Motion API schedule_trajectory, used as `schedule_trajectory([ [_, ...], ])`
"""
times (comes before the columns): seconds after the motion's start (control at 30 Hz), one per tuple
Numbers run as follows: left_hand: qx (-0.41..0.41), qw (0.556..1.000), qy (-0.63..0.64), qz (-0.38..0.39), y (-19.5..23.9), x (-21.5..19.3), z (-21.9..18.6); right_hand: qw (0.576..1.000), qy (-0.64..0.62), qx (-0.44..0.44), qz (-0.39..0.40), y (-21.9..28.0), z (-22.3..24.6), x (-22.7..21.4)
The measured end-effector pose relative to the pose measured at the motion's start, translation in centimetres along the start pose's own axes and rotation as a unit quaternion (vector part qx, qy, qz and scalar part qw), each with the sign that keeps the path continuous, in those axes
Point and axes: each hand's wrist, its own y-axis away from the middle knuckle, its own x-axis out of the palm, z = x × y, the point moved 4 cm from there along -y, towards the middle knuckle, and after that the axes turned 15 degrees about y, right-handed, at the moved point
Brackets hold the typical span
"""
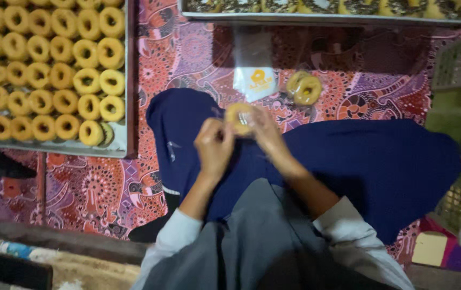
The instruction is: The person sits on a mat and repeatedly picks donuts from metal trays, places them into small plastic bags, and sets the filled bags aside. The person handles both plain and sesame-topped donuts.
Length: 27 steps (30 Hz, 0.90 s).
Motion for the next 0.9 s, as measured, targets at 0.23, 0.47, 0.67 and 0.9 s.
schedule_trajectory([
  [0.23,-0.076,0.974,0.064,0.202,-5.2,21.6,8.6,0.917,0.236,0.084,-0.310,-3.5,-3.5,-14.0],
  [0.47,-0.065,0.955,0.040,0.286,-7.1,25.7,12.4,0.970,-0.036,0.056,-0.234,-5.3,-3.9,-13.5],
  [0.67,-0.157,0.941,0.089,0.287,-8.5,24.9,14.3,0.983,-0.082,0.032,-0.163,-7.6,-3.0,-13.9],
  [0.9,-0.210,0.912,0.222,0.274,-8.2,23.0,9.0,0.964,-0.224,0.082,-0.117,-4.7,-0.1,-16.5],
])
